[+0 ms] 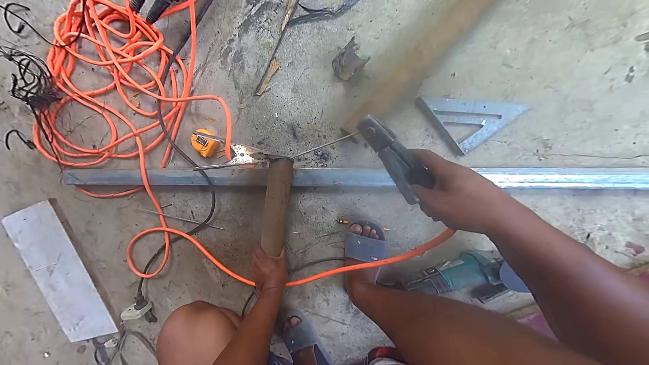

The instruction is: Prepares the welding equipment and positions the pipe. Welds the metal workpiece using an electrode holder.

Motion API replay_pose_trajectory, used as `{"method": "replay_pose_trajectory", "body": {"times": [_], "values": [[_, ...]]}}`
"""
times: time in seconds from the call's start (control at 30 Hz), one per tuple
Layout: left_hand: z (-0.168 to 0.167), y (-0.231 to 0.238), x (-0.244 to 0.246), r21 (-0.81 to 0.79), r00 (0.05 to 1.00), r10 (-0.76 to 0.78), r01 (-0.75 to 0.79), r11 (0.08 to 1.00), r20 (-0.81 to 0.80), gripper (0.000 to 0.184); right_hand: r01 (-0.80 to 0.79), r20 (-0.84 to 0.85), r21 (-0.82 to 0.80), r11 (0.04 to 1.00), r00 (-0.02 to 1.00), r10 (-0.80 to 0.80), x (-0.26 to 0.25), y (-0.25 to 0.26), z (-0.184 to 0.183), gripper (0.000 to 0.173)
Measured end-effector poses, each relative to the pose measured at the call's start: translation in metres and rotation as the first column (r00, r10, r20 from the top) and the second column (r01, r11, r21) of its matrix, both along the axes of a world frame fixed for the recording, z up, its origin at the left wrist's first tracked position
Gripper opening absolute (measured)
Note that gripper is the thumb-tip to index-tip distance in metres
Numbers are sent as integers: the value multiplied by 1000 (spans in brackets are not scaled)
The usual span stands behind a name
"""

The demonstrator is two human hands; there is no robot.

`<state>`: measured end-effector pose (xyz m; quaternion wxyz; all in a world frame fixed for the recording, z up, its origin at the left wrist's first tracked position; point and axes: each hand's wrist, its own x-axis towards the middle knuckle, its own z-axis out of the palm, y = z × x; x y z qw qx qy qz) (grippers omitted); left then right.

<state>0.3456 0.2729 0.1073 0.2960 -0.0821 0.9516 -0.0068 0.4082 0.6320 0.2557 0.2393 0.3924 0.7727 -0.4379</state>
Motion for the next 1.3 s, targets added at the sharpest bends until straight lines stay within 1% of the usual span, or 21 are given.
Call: {"method": "replay_pose_trajectory", "body": {"times": [0.1, 0.2, 0.23, 0.27, 0.3, 0.33, 0.37, 0.4, 0.43, 0.47, 0.5, 0.53, 0.57, 0.6, 0.63, 0.7, 0.8, 0.93, 1.13, 1.3], "values": [[0, 0, 2, -3, 1000, 2, -2, 1000, 0, 79, -27, -32, 40, 999, 999, 28, 5, -4, -1, 50], [2, 0, 0, -3, 1000, 12, -12, 1000, 10, 78, -84, -88, 123, 989, 991, 96, 16, -13, -6, 56], [1, -1, -1, -4, 1000, 13, -13, 1000, 13, 78, -77, -96, 126, 989, 991, 89, 18, -17, -10, 57], [1, -1, -1, -5, 1000, 12, -12, 1000, 16, 78, -38, -81, 84, 996, 996, 45, 20, -20, -13, 57], [1, -1, -1, -10, 1000, 12, -12, 1000, 23, 78, 39, -32, -21, 999, 999, -39, 20, -21, -14, 55], [2, -2, -2, -17, 999, 12, -12, 1000, 33, 78, 147, 34, -156, 977, 989, -144, 19, -20, -16, 51], [3, -3, -3, -21, 999, 12, -11, 1000, 46, 79, 258, 85, -276, 926, 966, -244, 19, -18, -19, 45], [3, -4, -3, -18, 998, 15, -14, 1000, 61, 80, 345, 120, -350, 871, 938, -324, 19, -15, -23, 39], [4, -3, -4, -10, 998, 17, -17, 1000, 65, 81, 377, 126, -378, 846, 926, -356, 18, -12, -27, 37], [5, -2, -4, 6, 998, 19, -19, 1000, 65, 81, 350, 95, -362, 864, 936, -340, 18, -11, -27, 37], [6, -1, -4, 16, 998, 21, -22, 1000, 62, 80, 292, 43, -292, 911, 955, -292, 18, -12, -25, 42], [5, -2, -3, 23, 998, 23, -25, 999, 57, 79, 219, -19, -179, 959, 974, -226, 19, -15, -21, 48], [5, -2, -3, 16, 998, 29, -30, 999, 64, 79, 159, -77, -74, 984, 983, -165, 20, -18, -17, 54], [6, -2, -4, 6, 997, 31, -32, 999, 70, 79, 134, -132, 1, 991, 982, -133, 22, -20, -13, 57], [6, -1, -4, -1, 997, 33, -33, 999, 75, 80, 132, -172, 44, 990, 977, -123, 24, -21, -10, 60], [6, -1, -5, -5, 997, 31, -31, 1000, 67, 79, 144, -187, 50, 988, 973, -132, 28, -24, -8, 61], [6, -1, -7, -1, 996, 36, -36, 999, 82, 79, 118, -148, 15, 993, 982, -115, 34, -30, -17, 58], [5, -2, -9, -17, 995, 44, -43, 999, 94, 78, 112, -160, 42, 993, 982, -104, 44, -40, -26, 60], [6, -1, -8, -24, 994, 44, -42, 999, 96, 79, 54, -141, 44, 998, 989, -48, 40, -42, -26, 60], [6, -1, -8, -21, 994, 48, -47, 999, 94, 78, 69, -140, 37, 997, 988, -63, 38, -40, -24, 60]]}}
